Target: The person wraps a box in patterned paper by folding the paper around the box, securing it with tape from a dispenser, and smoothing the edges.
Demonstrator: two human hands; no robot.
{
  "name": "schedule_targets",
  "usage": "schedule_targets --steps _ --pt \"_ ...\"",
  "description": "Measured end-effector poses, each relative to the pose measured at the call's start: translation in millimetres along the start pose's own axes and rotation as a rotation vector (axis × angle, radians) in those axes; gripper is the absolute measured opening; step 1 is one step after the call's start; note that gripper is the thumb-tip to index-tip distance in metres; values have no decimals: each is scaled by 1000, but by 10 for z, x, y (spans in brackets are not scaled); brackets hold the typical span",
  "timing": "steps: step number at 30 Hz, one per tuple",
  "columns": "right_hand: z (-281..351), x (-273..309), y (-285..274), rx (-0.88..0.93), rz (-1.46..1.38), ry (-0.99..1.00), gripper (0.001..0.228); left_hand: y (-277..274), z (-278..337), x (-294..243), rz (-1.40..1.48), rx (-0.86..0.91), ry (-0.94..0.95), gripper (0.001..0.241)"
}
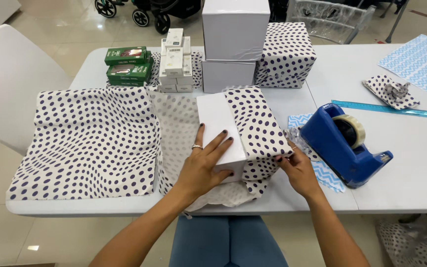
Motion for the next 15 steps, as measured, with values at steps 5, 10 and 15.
schedule_targets --steps 5,10,15 --pt "-90 -597 -452 -165 -229 -120 36 -445 4 73 264 -213 120 84" --pt "120 41 -749 -396 -381 -216 18 -917 7 109 279 -248 132 84" --pt "458 1117 -1452 -673 -454 -287 14 -1134 -41 359 212 -252 89 85"
Point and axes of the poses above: each hand's wrist, its own z-axis away from the middle knuckle, its own y-axis out of the palm, x = y × z, the point moved 7 cm from there along -z, towards the middle knuckle, and after that the axes turned 1 degree about z, right-handed, at the moved point
